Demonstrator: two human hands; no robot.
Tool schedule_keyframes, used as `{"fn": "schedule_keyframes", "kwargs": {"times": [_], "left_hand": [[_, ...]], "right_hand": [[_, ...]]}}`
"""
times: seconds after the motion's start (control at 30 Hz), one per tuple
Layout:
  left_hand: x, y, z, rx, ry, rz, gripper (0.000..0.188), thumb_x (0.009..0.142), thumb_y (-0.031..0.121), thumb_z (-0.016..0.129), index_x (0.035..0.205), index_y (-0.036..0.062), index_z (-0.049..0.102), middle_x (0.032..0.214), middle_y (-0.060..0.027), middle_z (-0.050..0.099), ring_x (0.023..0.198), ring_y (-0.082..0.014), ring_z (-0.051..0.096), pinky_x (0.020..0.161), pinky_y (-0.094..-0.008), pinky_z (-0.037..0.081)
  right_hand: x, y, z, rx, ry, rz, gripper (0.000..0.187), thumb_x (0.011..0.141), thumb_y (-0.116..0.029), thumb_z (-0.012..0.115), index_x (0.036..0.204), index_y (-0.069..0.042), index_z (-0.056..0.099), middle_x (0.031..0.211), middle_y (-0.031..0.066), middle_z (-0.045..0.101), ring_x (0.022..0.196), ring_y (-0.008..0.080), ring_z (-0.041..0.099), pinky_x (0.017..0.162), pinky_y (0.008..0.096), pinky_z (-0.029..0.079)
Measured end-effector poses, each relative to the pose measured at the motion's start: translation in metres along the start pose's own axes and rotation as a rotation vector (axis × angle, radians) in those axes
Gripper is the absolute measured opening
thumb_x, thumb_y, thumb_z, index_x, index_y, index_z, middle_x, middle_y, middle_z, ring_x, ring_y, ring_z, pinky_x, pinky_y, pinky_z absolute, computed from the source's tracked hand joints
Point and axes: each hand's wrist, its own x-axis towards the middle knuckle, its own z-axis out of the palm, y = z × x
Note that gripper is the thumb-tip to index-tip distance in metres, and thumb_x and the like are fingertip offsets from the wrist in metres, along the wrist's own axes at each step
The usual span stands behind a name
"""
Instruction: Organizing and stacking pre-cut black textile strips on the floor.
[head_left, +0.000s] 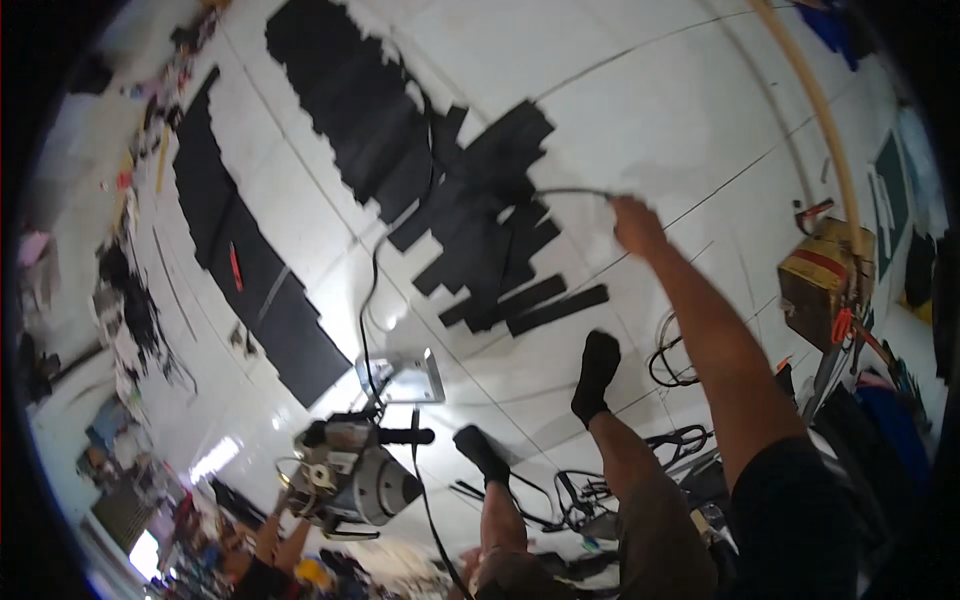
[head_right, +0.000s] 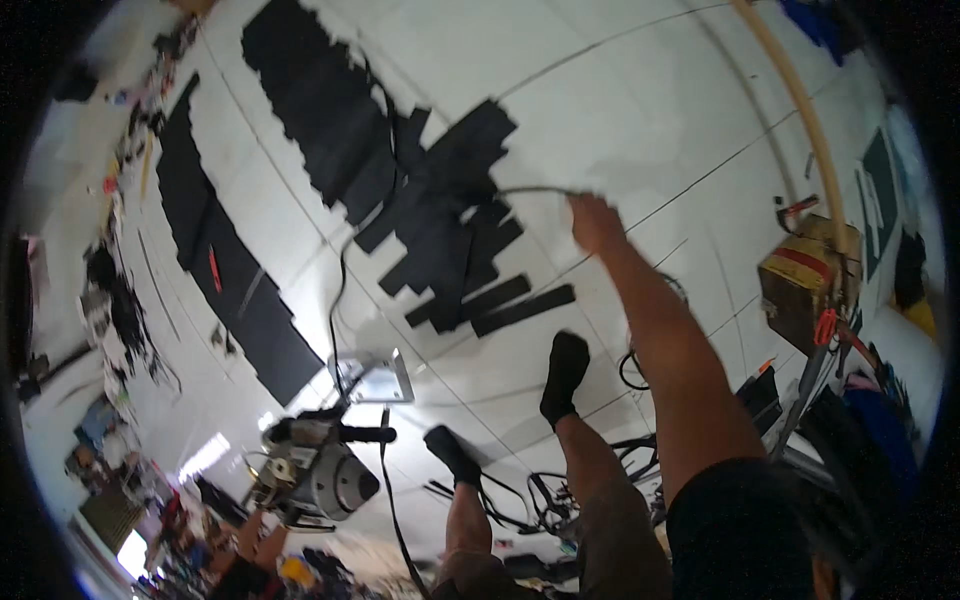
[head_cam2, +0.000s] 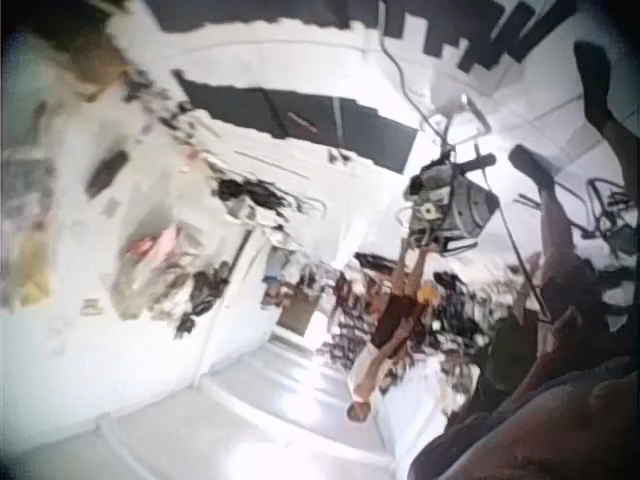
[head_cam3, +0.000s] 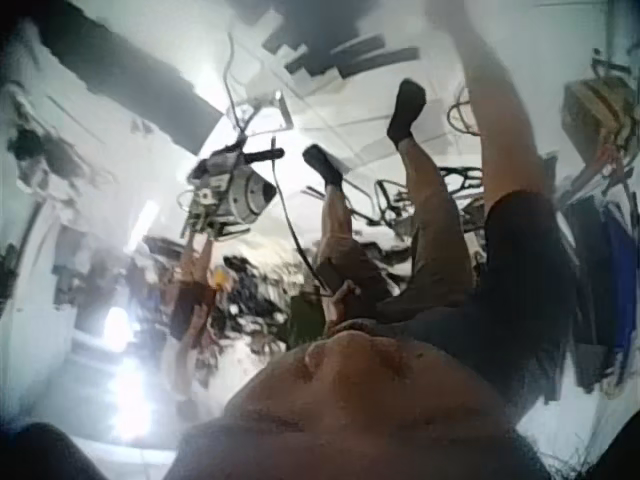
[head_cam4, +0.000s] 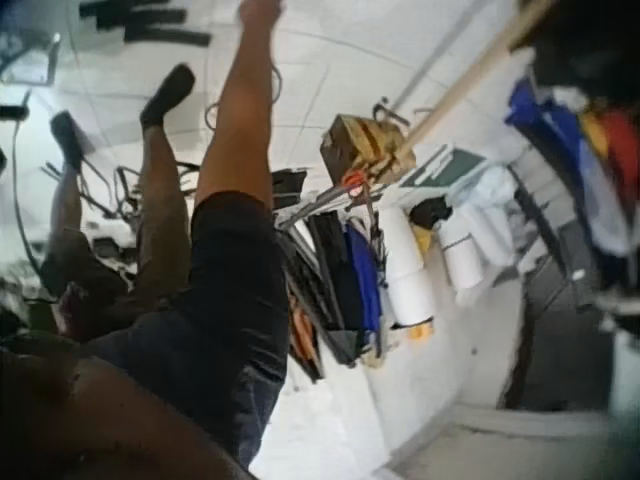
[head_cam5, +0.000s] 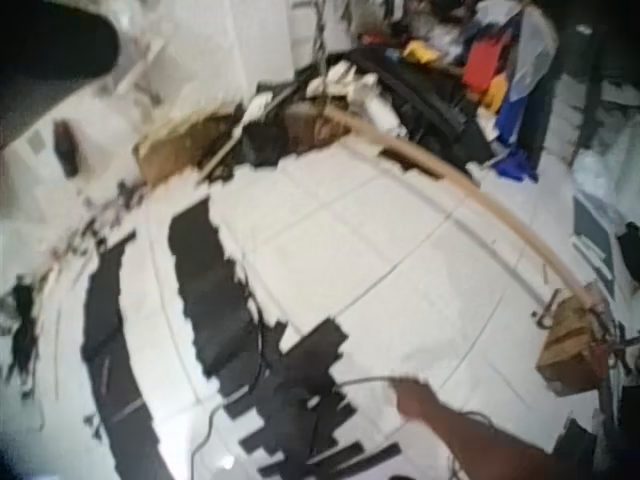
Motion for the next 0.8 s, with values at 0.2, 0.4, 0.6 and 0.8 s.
{"fn": "schedule_keyframes", "kwargs": {"times": [0.2,0.4,0.6,0.8], "left_hand": [[0.001,0.015,0.056,-0.144,0.008,-0.020,0.018,0.096,0.025,0.056,0.094,0.0070,0.060,0.089,-0.0080,0.061,0.086,-0.0210,0.058,0.082,-0.0329,0.045],[-0.004,0.004,0.079,-0.254,-0.032,-0.042,0.018,0.096,0.025,0.056,0.095,0.0072,0.060,0.087,-0.0077,0.061,0.086,-0.0210,0.057,0.082,-0.0329,0.045],[-0.048,-0.034,0.090,-0.343,-0.022,-0.028,0.018,0.096,0.025,0.056,0.095,0.0075,0.059,0.086,-0.0075,0.061,0.085,-0.0209,0.057,0.082,-0.0328,0.045],[-0.056,-0.068,0.099,-0.345,-0.226,-0.117,0.018,0.096,0.025,0.056,0.095,0.0077,0.059,0.085,-0.0073,0.060,0.085,-0.0208,0.057,0.082,-0.0327,0.045]], "right_hand": [[0.089,-0.039,0.051,-0.238,-0.022,-0.173,0.039,0.085,-0.012,0.054,0.124,-0.011,0.056,0.122,0.0157,0.056,0.112,0.0341,0.055,0.089,0.0505,0.047],[0.101,-0.033,0.048,-0.199,0.064,-0.182,0.032,0.086,-0.018,0.059,0.116,-0.008,0.055,0.101,0.0179,0.063,0.098,0.0370,0.061,0.081,0.0489,0.050],[0.047,-0.102,-0.033,0.374,0.313,-0.158,0.023,0.094,-0.023,0.054,0.112,-0.009,0.056,0.089,0.0168,0.065,0.079,0.0322,0.064,0.070,0.0418,0.049],[-0.070,-0.080,-0.178,0.605,0.783,-0.251,0.024,0.099,-0.019,0.052,0.112,0.000,0.057,0.082,0.0081,0.059,0.070,0.0170,0.054,0.065,0.0286,0.045]]}}
